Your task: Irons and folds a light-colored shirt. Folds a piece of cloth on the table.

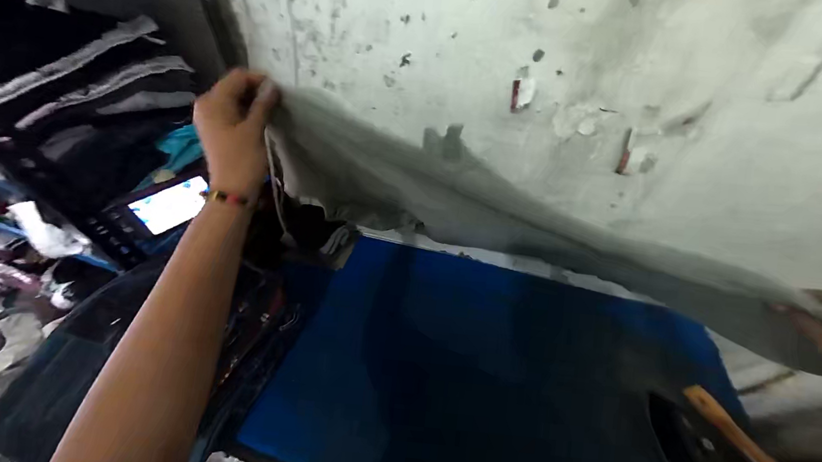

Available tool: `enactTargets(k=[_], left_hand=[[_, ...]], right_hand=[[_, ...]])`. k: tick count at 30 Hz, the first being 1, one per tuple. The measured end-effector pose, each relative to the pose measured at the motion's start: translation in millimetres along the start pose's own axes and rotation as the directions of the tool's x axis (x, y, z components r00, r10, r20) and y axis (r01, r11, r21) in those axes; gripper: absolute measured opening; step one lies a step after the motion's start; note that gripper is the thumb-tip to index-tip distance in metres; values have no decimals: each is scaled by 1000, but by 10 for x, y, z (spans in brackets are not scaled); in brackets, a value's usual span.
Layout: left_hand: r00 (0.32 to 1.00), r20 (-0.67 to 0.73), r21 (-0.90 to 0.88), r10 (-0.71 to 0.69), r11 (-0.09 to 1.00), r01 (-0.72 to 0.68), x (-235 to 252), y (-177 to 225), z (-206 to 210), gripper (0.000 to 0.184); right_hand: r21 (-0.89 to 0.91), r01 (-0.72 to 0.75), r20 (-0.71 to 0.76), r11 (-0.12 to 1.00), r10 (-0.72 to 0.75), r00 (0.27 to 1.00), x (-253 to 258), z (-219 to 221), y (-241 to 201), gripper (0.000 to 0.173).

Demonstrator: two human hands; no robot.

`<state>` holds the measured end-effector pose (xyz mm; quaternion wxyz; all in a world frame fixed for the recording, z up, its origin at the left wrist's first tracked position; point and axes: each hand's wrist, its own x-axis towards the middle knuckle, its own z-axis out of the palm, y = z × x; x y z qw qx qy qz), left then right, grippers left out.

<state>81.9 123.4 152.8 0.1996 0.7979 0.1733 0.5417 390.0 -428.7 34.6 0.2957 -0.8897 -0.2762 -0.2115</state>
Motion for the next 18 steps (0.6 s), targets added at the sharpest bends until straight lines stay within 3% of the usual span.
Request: enactTargets(k=[6,12,14,16,17,18], left_hand=[[942,297,-5,-156,986,165,-1569,-783,133,27],[816,466,42,-342,930,366,-2986,-1094,122,24],[681,592,153,-431,890,430,-3365,-1136,27,19],[375,769,362,-517,837,411,-3621,-1189,-44,18],[228,806,464,-546,822,330,-3720,-1201,-14,23],[150,793,548,-590,799,247,-3806,-1148,79,31]], right_hand=[[104,-111,27,988,108,994,-911,514,494,25],[186,-139,82,973,126,989,-1918,1052,999,40],[173,-227,215,958,188,958,-2292,1125,1037,43],[106,-329,396,938,263,880,-2658,1176,1095,46],[59,-371,488,927,298,820,-2817,1199,1136,46],[10,-416,555,909,341,759,-2937,1220,1166,44]])
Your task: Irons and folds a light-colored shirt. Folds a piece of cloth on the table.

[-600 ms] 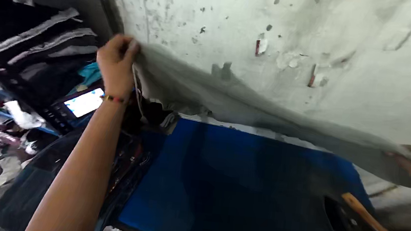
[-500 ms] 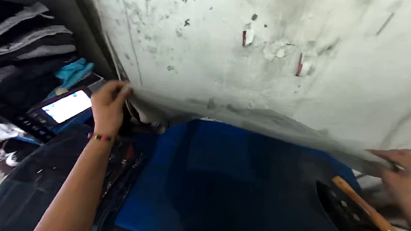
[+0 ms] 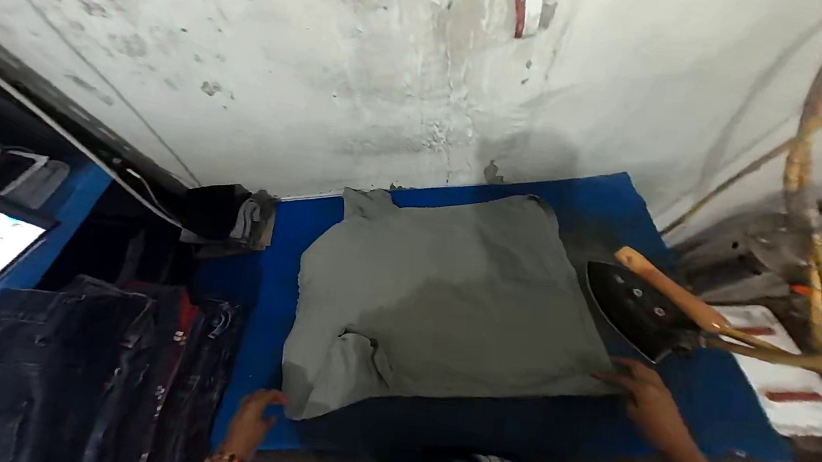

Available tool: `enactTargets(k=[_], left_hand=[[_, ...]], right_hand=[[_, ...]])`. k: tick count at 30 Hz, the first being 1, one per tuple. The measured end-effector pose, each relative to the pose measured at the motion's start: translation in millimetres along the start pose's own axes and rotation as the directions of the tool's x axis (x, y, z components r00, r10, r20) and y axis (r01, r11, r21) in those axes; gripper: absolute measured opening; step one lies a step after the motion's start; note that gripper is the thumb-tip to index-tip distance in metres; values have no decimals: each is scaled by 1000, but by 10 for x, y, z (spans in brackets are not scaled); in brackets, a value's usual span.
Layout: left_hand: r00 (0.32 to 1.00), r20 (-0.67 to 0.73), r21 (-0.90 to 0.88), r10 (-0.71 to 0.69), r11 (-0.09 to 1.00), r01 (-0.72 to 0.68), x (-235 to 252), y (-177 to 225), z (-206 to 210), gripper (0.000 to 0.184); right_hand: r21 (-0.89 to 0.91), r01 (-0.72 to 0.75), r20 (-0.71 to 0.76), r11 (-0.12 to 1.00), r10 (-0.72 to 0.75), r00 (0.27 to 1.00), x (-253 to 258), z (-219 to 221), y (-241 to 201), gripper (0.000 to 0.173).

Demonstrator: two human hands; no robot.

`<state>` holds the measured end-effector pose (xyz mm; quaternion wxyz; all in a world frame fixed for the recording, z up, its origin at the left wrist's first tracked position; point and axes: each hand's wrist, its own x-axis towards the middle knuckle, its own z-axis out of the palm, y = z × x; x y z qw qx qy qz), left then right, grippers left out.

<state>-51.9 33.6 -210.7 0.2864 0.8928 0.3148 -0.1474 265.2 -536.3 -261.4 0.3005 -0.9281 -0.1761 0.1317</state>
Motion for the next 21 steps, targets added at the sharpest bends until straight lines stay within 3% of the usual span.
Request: enactTargets(k=[2,4,6,8,10,12,15,17,19,21], left_hand=[[996,-85,117,-29,992,39,83,354,254,49],[973,-169,150,156,980,-131,215,843,507,60],[933,-85,245,351,915,-322,374,1292,718,66],[932,86,348,353,866,-360,488,1588,803,61],[958,118,420,262,861,-287,492,1648,804,46],[987,17,460,162,875,-151,298,1554,774,32],[988,-142,420,-54,901,109,-349,1447,986,30],[977,-22,342,-212,917,207,-809,1451,1269,30],[959,163,140,-233,967,212,-1056,1253,1477,28],[958,156,-95,-241,962,258,-1042,1128,1371,29]], right_hand=[[11,-111,9,994,111,994,-95,83,29,35],[44,-237,-31,971,238,971,-128,90,-67,24],[45,-344,-27,938,345,938,-116,88,-142,31],[24,-424,29,905,424,905,-71,74,-146,38],[9,-467,56,884,466,883,-48,60,-109,38],[15,-473,50,881,472,880,-72,54,-79,38],[34,-461,21,887,460,888,-128,82,-55,38],[48,-467,7,883,467,884,-138,115,-55,41],[43,-502,29,864,502,865,-131,113,-78,45],[-5,-558,87,830,556,827,-105,83,-92,48]])
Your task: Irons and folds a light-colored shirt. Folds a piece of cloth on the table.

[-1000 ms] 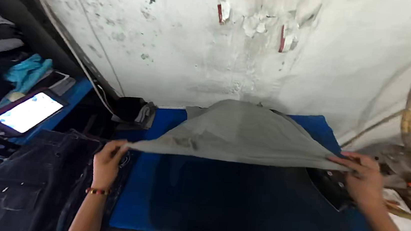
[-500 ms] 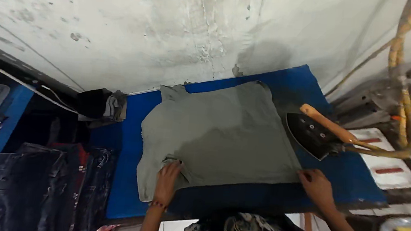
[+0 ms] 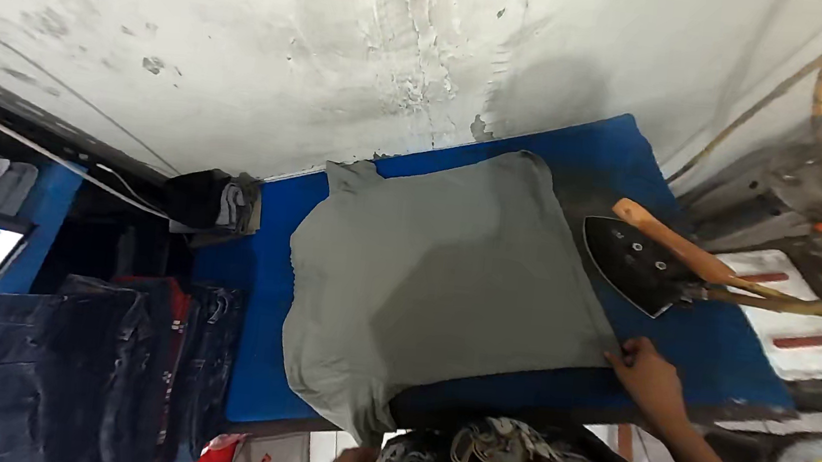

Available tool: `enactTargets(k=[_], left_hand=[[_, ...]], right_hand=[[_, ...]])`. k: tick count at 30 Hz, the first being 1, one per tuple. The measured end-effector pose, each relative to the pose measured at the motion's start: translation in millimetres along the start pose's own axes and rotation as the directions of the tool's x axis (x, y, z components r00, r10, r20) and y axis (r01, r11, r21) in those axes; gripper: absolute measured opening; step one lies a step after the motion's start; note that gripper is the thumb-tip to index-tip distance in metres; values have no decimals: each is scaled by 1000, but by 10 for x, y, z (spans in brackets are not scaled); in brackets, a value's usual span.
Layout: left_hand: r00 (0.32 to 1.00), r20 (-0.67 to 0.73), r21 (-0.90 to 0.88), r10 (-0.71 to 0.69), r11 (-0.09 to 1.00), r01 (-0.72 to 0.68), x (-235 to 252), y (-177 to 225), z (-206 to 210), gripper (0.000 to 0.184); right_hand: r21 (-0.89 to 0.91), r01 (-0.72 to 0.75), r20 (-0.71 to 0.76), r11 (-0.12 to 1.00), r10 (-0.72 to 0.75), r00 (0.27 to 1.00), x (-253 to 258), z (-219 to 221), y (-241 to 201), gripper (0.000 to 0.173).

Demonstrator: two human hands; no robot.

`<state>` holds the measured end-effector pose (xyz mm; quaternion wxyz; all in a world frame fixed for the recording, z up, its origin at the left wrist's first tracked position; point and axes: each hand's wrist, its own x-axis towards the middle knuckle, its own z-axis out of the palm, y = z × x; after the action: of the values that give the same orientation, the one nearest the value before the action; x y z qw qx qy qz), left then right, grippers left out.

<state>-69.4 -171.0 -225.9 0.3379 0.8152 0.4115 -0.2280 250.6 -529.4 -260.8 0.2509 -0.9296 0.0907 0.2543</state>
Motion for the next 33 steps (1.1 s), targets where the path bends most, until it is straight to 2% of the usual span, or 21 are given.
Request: enactTargets(k=[1,3,5,7,9,11,14,16,18,19,20,21,23,25,28,30,31,33], left_hand=[[992,-114,-43,-48,998,43,91,-27,-142,31],[910,-380,-128,-166,984,126,390,-68,-506,40],[833,-479,-237,-278,954,182,808,-196,-813,51],[832,-419,-284,-363,923,260,1139,-314,-1003,58],[898,-292,-234,-330,935,267,1272,-441,-1146,49],[943,-171,-198,-285,948,250,1223,-598,-1242,41],[963,-41,-115,-266,959,260,1055,-829,-1239,41],[955,-55,44,-292,955,295,1001,-812,-1209,43],[925,-237,97,-297,940,326,993,-539,-1244,53],[901,-358,69,-247,955,289,1033,-346,-1270,57],[876,-453,42,-164,978,205,1104,-103,-1297,58],[869,-488,25,-81,994,106,1206,189,-1323,56],[885,-454,41,105,994,-97,1472,879,-1314,48],[915,-306,102,263,965,-243,1742,1659,-1242,43],[897,-97,243,432,884,-400,2230,2642,-1082,43],[886,-8,319,464,840,-438,2603,3077,-1061,44],[887,8,354,462,828,-435,2798,3215,-1085,44],[902,11,421,432,816,-396,3153,3359,-1189,46]], right_hand=[[-23,-27,23,999,28,999,14,-15,-11,48],[-54,-54,58,997,57,997,43,-39,-24,49],[-83,-59,76,995,65,995,67,-63,-51,49],[-113,-47,98,992,58,993,92,-99,-50,47],[-146,-40,132,988,60,989,83,-179,-8,44],[-172,-54,157,984,82,984,11,-282,57,43],[-269,-93,223,959,156,962,-124,-349,161,41],[-414,-87,282,906,219,934,-120,-344,159,41],[-473,-48,239,880,181,954,-47,-404,-95,39],[-445,5,199,896,94,975,30,-458,-290,39],[-404,82,160,911,-18,987,145,-515,-527,39],[-379,163,133,911,-121,984,296,-567,-806,40],[-366,334,114,869,-314,942,698,-629,-1408,40],[-394,470,143,790,-452,880,1187,-620,-1960,40],[-488,631,213,603,-619,756,2001,-516,-2509,33],[-533,683,281,499,-658,699,2461,-480,-2709,28],[-536,686,314,492,-637,703,2612,-492,-2789,26],[-521,632,344,574,-536,771,2786,-571,-2939,23]])
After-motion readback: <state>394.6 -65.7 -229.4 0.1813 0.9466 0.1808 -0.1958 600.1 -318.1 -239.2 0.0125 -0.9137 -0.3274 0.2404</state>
